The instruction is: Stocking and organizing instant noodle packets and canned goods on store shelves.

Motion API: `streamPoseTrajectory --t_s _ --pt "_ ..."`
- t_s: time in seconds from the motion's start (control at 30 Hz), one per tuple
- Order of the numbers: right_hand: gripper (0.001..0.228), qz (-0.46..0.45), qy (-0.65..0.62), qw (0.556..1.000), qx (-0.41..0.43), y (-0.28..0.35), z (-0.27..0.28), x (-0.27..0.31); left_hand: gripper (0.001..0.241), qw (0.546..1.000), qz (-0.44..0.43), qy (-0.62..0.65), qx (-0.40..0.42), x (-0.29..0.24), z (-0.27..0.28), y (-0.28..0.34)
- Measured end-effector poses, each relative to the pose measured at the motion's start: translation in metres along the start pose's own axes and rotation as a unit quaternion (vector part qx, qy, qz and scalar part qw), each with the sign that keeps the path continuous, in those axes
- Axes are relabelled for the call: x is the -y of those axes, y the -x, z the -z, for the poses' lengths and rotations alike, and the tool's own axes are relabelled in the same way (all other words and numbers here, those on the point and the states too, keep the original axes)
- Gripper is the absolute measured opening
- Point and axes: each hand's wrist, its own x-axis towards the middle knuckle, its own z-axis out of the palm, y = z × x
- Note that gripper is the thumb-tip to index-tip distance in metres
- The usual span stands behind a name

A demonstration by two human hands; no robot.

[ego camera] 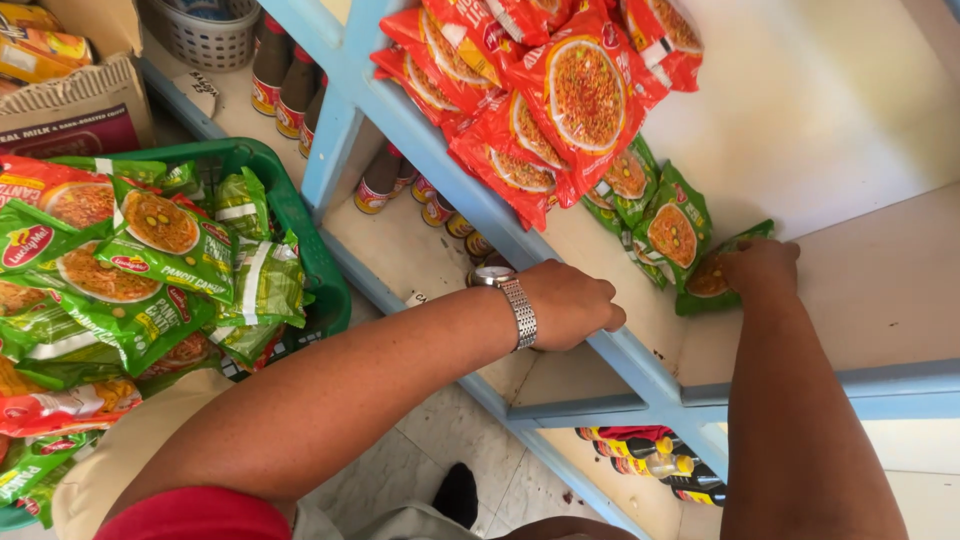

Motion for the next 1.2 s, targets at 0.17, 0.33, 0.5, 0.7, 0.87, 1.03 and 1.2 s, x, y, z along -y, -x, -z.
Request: streamPoseTrajectory --t_s 0.17,0.33,0.5,0.7,0.87,1.03,1.2 --pt "0.074 -0.005 0.110 0.994 0.018 0.083 0.045 0.058 0.025 1.000 0.004 -0.019 0.002 0.002 -0.002 0.001" --pt "0.078 0.014 0.201 0.979 0.031 0.091 0.049 0.064 0.024 0.999 0.018 -0.027 0.004 0.004 0.004 0.006" --pt "0.052 -0.006 0.116 0.992 -0.043 0.070 0.038 0.049 0.026 0.999 0.015 -0.042 0.009 0.007 0.006 0.009" --pt "0.030 0.166 -0.145 0.927 -0.303 0.060 0.037 0.028 0.019 0.999 0.015 -0.042 0.019 -0.004 0.014 0.031" --pt "0.028 0.249 -0.467 0.832 -0.165 0.208 0.055 0.082 0.025 0.998 0.024 0.042 0.030 0.006 0.015 0.101" --pt "0.028 0.516 -0.240 0.766 -0.300 0.280 -0.015 0.093 0.038 0.987 0.109 0.102 0.054 0.062 0.007 0.245" --pt "0.025 0.565 -0.305 0.753 -0.143 0.326 -0.051 0.123 0.033 0.918 0.395 0.043 -0.015 0.104 -0.015 0.354"
